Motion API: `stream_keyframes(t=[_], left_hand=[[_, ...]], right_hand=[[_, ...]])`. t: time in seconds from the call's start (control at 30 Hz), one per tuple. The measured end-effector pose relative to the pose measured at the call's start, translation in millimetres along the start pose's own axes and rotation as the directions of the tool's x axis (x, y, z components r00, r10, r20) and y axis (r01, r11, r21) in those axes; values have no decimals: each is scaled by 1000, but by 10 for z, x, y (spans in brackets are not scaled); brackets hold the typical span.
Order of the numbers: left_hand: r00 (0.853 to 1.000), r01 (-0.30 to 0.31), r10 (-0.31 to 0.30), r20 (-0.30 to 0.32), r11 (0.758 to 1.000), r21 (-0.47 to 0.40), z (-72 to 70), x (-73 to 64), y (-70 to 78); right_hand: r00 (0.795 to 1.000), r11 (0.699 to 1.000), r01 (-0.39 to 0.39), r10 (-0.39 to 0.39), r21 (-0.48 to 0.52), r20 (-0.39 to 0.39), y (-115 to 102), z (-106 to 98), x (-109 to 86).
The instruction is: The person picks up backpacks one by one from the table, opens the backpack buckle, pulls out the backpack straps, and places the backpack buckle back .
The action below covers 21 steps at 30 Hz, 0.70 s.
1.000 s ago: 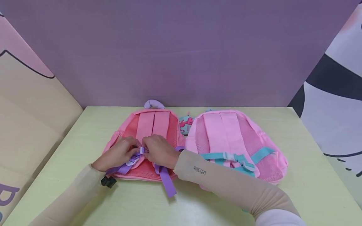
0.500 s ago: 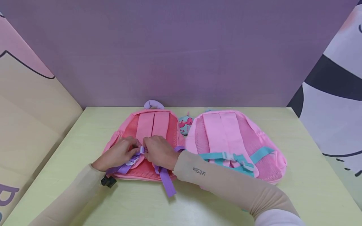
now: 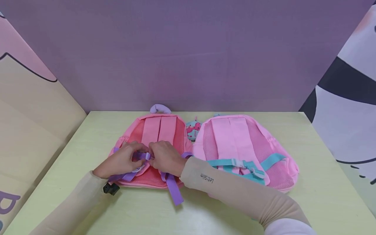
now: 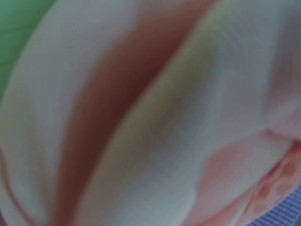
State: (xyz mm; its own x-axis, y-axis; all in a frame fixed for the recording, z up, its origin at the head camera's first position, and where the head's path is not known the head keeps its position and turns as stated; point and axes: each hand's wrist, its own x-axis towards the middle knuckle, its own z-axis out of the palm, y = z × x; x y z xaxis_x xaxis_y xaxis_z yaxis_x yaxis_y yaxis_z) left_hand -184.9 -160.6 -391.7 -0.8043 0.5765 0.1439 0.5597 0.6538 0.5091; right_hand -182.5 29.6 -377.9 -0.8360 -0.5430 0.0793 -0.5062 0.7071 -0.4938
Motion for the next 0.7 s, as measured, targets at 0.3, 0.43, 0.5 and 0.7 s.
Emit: stream_keyframes(t=[0.3,0.43,0.5,0.7], left_hand=[[1000,-7,7,-5,1000,20,-16,-5,18],[1000,-1,2,-9,999,46,-19,-7,13],[1000,-1,2,-10,999,52,-21,-8,13],[1000,-13,14,-11,998,55,-32,-7,19]], right_hand=[[999,1000,26,-26,15,21,23,-6,4],[998,999,51,-51,1,33,40,-9,11],[997,998,61,-61,0,38,47,-12,12],[997,998,60,-60,4,49,52,-25,23]])
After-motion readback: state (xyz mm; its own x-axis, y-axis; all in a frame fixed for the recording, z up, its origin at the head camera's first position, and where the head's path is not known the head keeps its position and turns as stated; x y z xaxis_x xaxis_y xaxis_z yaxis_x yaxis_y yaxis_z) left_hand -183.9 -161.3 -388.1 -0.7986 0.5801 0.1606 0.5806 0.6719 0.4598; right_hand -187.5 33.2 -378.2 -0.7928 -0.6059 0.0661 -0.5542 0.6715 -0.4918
